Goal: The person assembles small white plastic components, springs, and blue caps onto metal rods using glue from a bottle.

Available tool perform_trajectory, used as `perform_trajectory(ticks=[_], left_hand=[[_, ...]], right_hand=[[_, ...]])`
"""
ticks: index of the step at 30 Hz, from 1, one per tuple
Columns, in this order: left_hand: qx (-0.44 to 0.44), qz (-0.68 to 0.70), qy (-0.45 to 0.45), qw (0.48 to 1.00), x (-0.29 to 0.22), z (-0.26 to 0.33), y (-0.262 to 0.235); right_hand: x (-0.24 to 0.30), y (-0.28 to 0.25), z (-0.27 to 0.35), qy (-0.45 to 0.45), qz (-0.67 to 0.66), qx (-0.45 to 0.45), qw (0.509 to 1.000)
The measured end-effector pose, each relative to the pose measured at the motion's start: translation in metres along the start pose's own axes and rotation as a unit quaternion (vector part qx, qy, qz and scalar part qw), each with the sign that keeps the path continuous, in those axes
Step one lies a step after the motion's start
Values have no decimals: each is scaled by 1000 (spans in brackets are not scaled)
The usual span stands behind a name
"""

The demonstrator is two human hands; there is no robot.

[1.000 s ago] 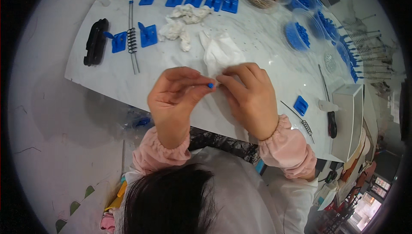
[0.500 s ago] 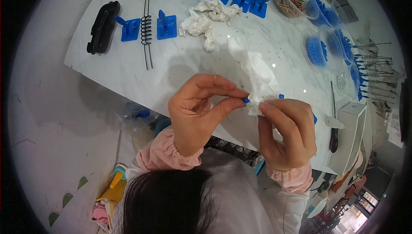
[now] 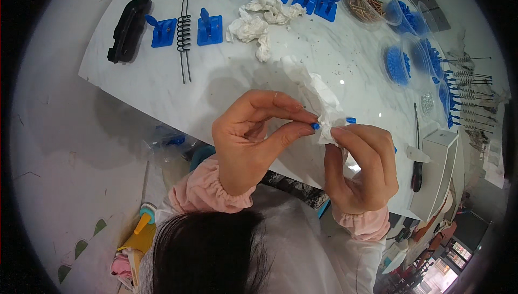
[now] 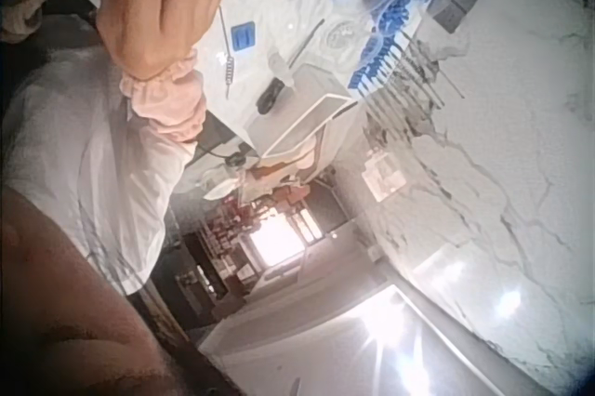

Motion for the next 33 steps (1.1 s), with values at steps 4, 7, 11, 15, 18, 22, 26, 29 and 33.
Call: perform_trajectory(ticks=[4,7,11,15,18,22,26,29,33], left_hand=[[-6,2,-12,1000,1,0,1],[3,-6,3,1000,-2,1,1],[3,13,5,1000,-2,0,4],[18,25,-23,999,2,-1,6],[39,38,-44,998,5,-1,5],[77,66,-28,994,2,0,15],[90,69,-25,993,1,1,19],[66,72,-34,995,2,0,19],[69,32,-14,997,0,2,18]], right_hand=[[-2,-2,-1,10,-10,-1,1000],[-2,-3,0,12,-20,-3,1000],[-11,-5,1,55,-39,4,998],[-16,-5,-1,76,-66,-1,995],[-18,0,-4,110,-121,4,987],[-19,0,-5,85,-131,29,987],[-22,0,-5,105,-150,24,983],[-21,-1,-4,103,-154,22,983],[-24,-2,-4,121,-161,17,979]])
Point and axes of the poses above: each hand's wrist, its own z-axis away from the middle knuckle, its own y-axis out of the palm, x = y × z, the point moved 10 cm from there along -z, towards the middle knuckle, and after that the axes turned 4 degrees about z, right-handed, at the moved point
